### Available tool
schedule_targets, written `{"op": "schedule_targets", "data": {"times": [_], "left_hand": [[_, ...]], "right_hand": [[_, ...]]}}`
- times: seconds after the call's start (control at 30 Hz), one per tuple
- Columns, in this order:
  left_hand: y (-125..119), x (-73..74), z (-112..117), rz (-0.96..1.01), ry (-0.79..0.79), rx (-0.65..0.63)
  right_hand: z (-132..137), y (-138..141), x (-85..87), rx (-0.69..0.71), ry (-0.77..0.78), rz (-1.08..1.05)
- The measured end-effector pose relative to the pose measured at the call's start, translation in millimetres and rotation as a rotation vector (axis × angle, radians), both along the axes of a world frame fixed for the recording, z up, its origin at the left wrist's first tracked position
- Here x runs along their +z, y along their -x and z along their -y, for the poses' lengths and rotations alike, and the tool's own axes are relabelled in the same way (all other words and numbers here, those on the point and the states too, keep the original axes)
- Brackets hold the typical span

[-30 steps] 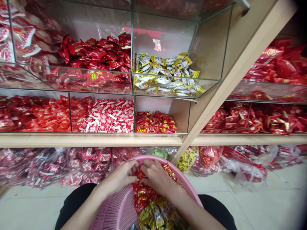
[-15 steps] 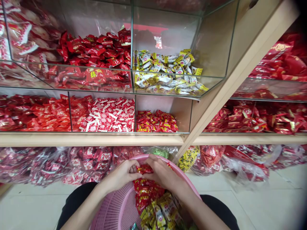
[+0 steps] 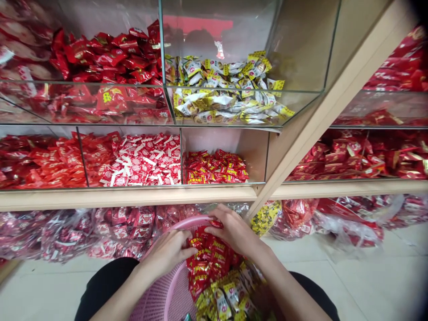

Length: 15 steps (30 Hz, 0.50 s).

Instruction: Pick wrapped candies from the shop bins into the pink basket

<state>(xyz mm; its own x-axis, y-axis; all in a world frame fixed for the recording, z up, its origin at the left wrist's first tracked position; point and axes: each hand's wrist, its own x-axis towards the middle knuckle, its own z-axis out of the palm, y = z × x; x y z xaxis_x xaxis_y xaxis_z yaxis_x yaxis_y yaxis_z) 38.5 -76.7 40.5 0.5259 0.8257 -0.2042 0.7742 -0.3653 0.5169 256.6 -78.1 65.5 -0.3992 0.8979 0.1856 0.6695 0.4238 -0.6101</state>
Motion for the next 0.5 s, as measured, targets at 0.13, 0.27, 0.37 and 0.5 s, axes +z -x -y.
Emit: {"op": "schedule_targets", "data": {"times": [0.13,0.27,0.37,0.5], "left_hand": [[-0.6,1.5,0.5,-0.032,-0.004,-0.022],[-1.9,2.6,0.6,-0.042,0.011,-0.026],[-2.4,2.4,1.0,-0.03,0.03,-0.045],[-2.5,-1.9,1.2,0.009,0.044,-0.047]], "right_hand": [[-0.8,-1.2,-5.2,0.01,-0.001,0.02],[-0.2,-0.9,-3.6,-0.001,0.013,0.047],[1.1,0.6,-0.8,0.006,0.018,0.065],[1.4,2.0,2.2,0.006,0.027,0.071]]}}
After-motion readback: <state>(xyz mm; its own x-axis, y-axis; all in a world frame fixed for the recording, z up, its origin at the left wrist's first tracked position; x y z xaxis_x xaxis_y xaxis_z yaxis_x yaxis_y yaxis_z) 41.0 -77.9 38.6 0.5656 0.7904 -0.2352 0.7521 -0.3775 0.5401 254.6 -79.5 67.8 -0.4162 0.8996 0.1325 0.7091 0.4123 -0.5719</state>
